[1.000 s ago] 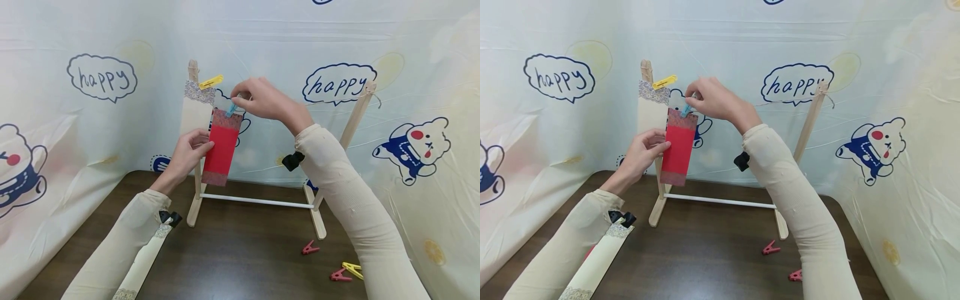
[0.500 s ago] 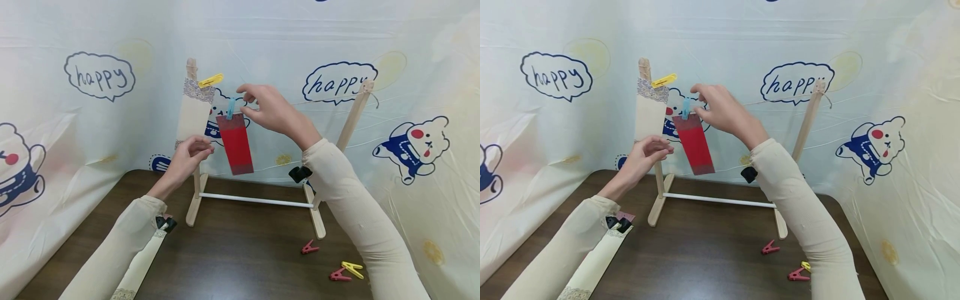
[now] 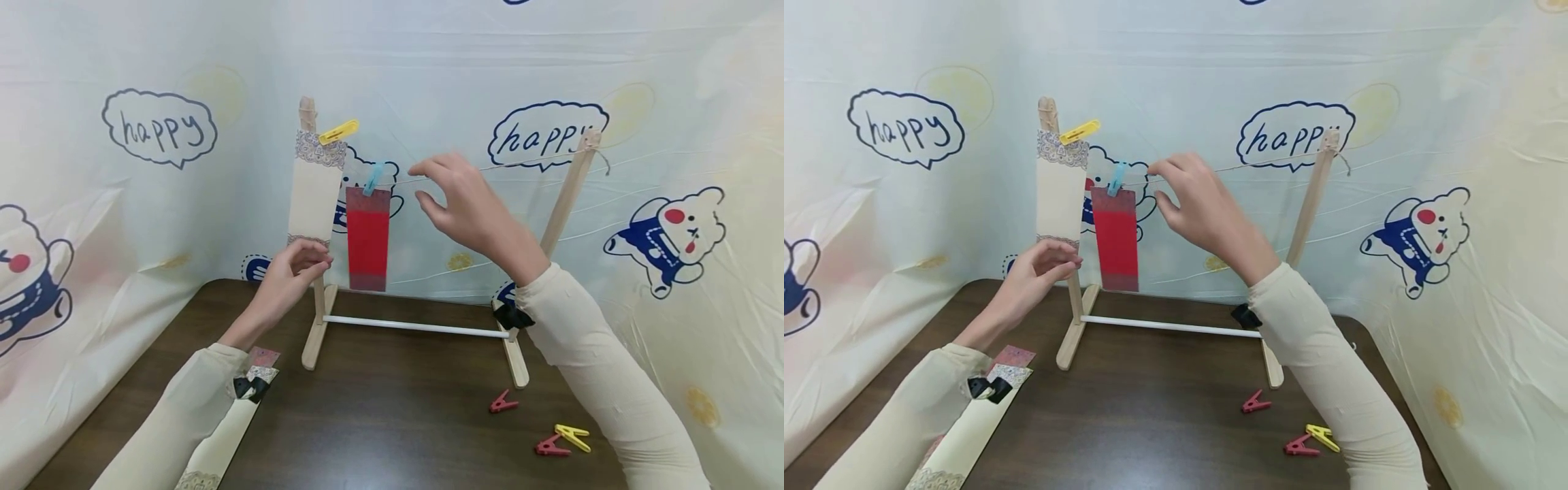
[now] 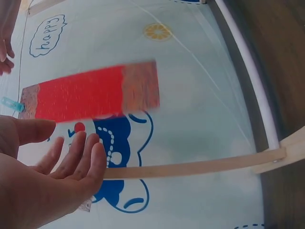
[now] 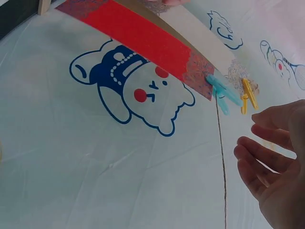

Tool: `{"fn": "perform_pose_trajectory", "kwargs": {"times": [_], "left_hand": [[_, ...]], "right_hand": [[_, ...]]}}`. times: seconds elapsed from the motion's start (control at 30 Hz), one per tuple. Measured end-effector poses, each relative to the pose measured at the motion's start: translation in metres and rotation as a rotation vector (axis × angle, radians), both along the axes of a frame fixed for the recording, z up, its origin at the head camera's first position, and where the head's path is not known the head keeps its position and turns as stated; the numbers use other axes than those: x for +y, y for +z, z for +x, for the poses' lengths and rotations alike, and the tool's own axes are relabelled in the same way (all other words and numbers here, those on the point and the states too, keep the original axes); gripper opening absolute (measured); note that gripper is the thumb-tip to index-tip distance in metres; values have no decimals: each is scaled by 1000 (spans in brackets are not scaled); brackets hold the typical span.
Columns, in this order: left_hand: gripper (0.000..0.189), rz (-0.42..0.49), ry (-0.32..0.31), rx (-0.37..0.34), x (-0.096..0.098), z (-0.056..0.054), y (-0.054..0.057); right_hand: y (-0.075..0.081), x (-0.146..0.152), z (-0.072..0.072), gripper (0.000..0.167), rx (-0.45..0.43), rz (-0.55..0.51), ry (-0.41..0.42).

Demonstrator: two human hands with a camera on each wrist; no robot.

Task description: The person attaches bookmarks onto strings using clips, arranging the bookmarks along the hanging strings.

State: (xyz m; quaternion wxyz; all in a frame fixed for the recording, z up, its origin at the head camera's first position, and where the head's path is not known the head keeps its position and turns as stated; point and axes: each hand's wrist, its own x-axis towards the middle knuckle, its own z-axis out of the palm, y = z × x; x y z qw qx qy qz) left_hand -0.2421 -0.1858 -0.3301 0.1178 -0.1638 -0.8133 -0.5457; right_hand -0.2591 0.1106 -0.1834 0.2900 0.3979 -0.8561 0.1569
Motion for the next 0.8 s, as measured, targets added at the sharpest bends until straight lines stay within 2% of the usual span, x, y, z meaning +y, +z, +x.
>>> {"fn": "perform_pose_trajectory", "kwargs": {"times": [0.2,0.4,0.6,0.8], "left_hand": [[27,-41,17,31,-3,13,-7],[25,-102,36,69,-6,30,-14],[26,-153,45,77,-9,48,-20],[26,-206,65,50,-11,67,-25]], "right_hand": [[-21,15,10,31,0,-20,24],[-47,30,21,27,0,-38,54],[-72,46,31,26,-26,-53,64],[-101,60,44,27,-94,-54,38]]}}
